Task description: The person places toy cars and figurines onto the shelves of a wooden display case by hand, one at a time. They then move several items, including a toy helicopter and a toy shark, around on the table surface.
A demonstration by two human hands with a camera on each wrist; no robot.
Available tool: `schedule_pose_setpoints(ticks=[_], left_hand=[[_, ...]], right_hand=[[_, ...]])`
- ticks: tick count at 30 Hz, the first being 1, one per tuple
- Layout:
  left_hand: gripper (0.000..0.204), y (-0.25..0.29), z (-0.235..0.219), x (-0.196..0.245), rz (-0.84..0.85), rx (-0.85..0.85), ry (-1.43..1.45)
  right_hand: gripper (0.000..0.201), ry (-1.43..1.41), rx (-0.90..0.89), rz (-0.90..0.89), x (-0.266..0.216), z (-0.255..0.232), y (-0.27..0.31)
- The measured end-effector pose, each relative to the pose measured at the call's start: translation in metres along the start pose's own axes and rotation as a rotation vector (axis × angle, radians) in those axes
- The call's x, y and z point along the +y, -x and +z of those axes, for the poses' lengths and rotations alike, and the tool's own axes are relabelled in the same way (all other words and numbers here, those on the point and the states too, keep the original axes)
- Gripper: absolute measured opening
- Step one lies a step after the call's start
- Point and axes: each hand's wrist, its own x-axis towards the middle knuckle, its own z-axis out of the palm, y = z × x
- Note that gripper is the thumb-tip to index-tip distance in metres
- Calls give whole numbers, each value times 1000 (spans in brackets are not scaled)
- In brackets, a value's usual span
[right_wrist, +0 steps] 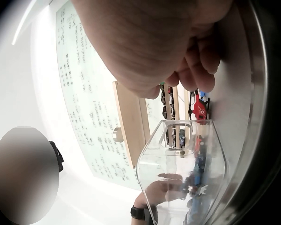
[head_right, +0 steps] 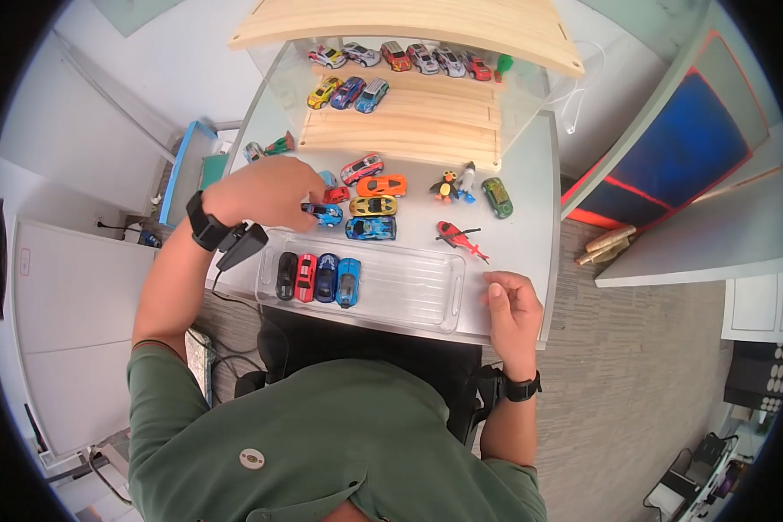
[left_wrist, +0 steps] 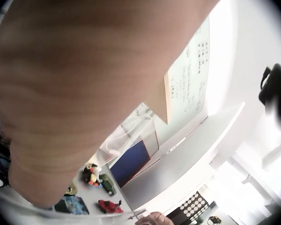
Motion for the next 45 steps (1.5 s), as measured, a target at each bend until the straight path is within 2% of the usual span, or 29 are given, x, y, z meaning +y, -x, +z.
schedule_pose_setpoints(ticks=[3, 6, 11, 12, 14, 15, 17, 20, 30, 36, 45], left_hand=[[33, 10, -17, -2, 24, 34, 64], [32, 22, -25, 2, -56, 55, 176], [31, 46, -1, -9, -6, 286, 333], [31, 50, 2, -14, -2, 283, 334], [31, 58, 8, -23, -159, 272, 337], [31, 61, 9, -26, -157, 271, 336], [32, 66, 12, -31, -309, 235, 237], [32, 69, 29, -39, -378, 269, 226], [30, 78, 34, -36, -380, 316, 244], [31, 88, 35, -32, -499, 263, 262], [28, 91, 52, -40, -499, 350, 263]], right_hand=[[24, -17, 2, 15, 2, 0, 0], [24, -13, -5, 28, 3, -1, 0], [24, 2, -15, 34, 1, 1, 0], [24, -1, -25, 30, 0, 1, 0], [24, 5, -33, 13, 1, 2, 1], [24, 9, -47, -10, 2, 3, 2], [23, -7, -63, -22, 1, 5, 3], [24, -12, -96, -21, -2, 10, 6], [27, 31, -131, -50, 1, 13, 10], [27, 4, -146, -40, 2, 13, 10], [24, 54, -130, -74, 5, 14, 11]])
